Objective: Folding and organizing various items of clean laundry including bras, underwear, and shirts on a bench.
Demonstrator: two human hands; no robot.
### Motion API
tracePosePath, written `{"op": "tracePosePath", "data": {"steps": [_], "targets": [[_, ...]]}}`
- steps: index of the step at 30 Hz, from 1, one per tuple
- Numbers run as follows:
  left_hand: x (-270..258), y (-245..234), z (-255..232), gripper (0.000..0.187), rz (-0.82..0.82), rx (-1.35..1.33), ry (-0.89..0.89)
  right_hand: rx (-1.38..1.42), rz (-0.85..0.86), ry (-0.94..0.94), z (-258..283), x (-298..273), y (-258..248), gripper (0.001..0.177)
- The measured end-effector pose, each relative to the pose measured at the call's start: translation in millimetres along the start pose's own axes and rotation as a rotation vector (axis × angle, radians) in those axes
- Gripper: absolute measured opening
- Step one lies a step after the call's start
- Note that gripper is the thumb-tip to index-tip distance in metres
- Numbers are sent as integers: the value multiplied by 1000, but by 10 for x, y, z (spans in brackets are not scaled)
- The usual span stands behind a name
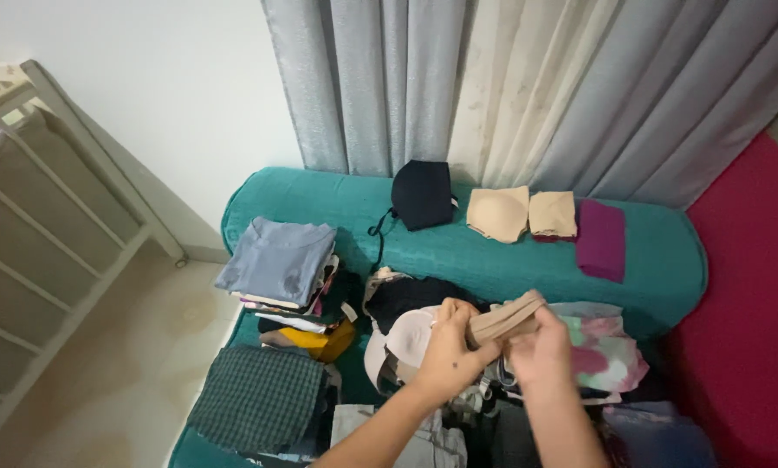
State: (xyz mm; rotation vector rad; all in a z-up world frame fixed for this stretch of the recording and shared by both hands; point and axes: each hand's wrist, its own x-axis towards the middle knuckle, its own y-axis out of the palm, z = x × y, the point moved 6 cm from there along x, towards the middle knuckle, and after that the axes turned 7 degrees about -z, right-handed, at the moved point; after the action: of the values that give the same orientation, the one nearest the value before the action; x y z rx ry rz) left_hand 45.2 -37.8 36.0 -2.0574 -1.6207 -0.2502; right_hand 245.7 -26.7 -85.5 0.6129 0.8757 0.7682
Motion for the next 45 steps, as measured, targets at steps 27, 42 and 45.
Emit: {"op": "tracePosePath", "data": {"steps": [27,42,45], "targets": [[256,-235,193,28,-286,-1093,-1213,-377,316,209,-290,-1026,483,43],[-140,-78,525,48,489,-135,-465,-412,189,-84,101,-240,-242,15],[-531,302,954,46,414,-528,-808,-258,-143,-97,-68,-365,-137,12]]}}
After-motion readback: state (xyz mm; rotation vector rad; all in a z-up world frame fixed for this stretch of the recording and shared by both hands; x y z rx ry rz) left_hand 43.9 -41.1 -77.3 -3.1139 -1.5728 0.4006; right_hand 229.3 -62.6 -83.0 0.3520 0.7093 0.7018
